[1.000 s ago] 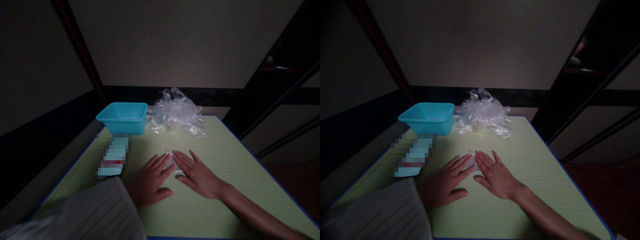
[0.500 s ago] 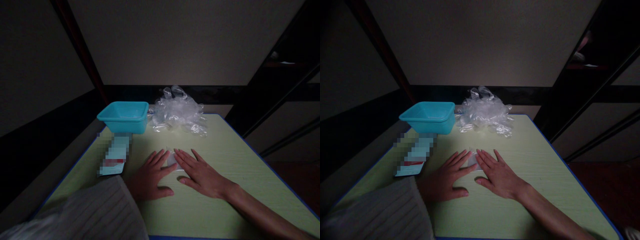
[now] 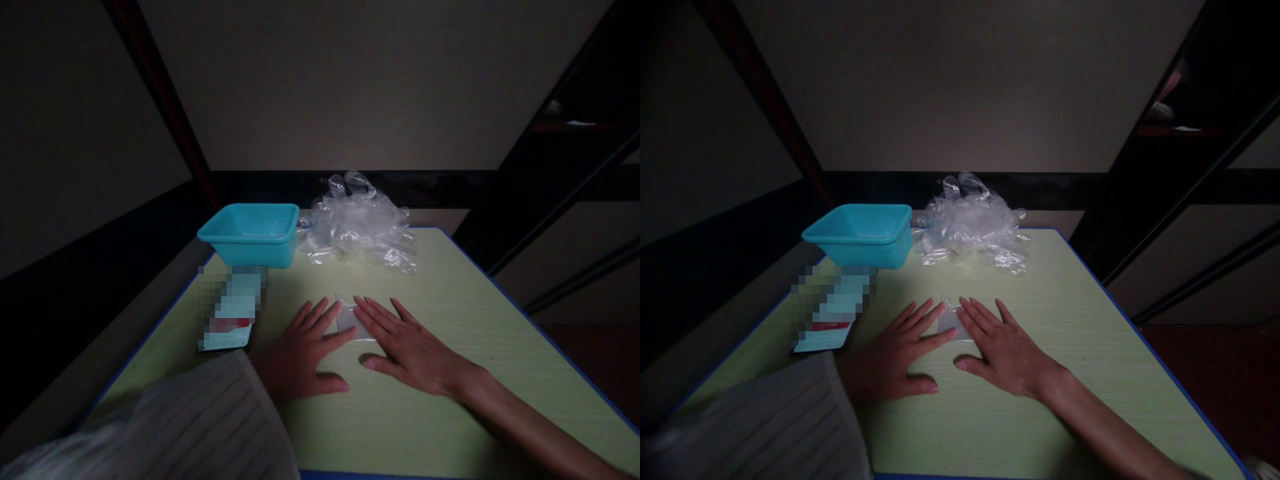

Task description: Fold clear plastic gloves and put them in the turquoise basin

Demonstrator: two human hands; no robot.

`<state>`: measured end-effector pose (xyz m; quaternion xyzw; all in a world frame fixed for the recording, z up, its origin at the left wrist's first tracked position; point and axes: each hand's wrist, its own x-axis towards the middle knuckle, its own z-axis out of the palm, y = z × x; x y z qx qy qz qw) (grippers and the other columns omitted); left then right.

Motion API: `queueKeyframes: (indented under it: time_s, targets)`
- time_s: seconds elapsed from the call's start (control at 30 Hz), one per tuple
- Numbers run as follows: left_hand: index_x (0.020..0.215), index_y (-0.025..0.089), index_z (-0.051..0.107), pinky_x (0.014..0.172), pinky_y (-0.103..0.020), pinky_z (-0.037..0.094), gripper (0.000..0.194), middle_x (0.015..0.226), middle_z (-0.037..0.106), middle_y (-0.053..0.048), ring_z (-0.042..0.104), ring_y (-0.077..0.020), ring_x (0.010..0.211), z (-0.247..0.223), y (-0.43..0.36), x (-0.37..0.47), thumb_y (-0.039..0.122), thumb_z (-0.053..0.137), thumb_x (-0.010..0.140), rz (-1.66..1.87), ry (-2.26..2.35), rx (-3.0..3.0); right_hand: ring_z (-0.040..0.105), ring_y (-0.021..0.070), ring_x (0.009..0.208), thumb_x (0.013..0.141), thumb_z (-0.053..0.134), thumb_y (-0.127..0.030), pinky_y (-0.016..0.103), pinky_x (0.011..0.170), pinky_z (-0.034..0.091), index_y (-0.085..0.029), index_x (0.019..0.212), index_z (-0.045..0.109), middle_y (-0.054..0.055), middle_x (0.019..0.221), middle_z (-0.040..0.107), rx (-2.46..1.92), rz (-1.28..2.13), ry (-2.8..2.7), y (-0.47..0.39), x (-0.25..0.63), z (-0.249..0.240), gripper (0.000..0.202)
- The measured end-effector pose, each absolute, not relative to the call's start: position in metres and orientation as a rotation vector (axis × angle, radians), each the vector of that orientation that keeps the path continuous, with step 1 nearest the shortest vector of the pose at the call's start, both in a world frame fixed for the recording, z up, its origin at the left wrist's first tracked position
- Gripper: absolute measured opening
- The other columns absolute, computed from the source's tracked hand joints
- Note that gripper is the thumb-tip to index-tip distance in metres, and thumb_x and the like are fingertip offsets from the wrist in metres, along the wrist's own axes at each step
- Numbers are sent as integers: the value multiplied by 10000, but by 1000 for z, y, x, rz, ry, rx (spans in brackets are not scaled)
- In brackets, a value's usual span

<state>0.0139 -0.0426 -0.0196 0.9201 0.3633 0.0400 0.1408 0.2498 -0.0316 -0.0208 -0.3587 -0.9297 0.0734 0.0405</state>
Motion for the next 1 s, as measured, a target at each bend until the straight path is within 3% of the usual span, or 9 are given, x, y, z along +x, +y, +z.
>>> queueKeyframes:
  time_s: [0.23, 0.47, 0.73, 0.87, 1.0]
  targets:
    - [1384, 277, 347, 1056, -600, 123, 728, 1515, 105, -145, 63, -387, 1369, -20, -43, 14, 565, 596, 764, 143, 1039, 2670, 268, 328, 1332, 856, 305, -647, 631, 1033, 205, -114, 1429, 220, 210, 1448, 257, -1074, 137, -2842, -32, 249, -14, 787]
    - [1393, 275, 328, 1051, -614, 111, 738, 1515, 112, -146, 73, -401, 1365, -23, -42, 14, 578, 579, 769, 135, 1046, 2664, 233, 303, 1348, 866, 277, -641, 629, 1051, 159, -149, 1442, 165, 151, 1467, 236, -962, 194, -2895, -27, 234, -9, 766]
    - [1395, 272, 325, 1051, -601, 127, 735, 1511, 98, -171, 68, -391, 1367, -18, -43, 15, 558, 592, 772, 69, 1059, 2680, 259, 343, 1332, 887, 232, -622, 665, 1009, 202, -112, 1422, 246, 205, 1449, 258, -1326, -33, -2704, -11, 262, -23, 739]
    - [1397, 268, 320, 1057, -590, 131, 720, 1514, 104, -159, 66, -376, 1372, -18, -43, 14, 566, 564, 788, 81, 1040, 2696, 261, 322, 1336, 888, 272, -607, 627, 1028, 226, -146, 1437, 201, 175, 1454, 273, -1207, -50, -2730, -12, 267, -15, 721]
    - [1397, 267, 321, 1057, -592, 130, 715, 1511, 119, -161, 75, -382, 1370, -21, -43, 12, 577, 548, 794, 106, 1032, 2705, 307, 294, 1322, 925, 272, -532, 585, 1034, 273, -124, 1414, 267, 162, 1448, 302, -1075, -67, -2771, -16, 260, -4, 637]
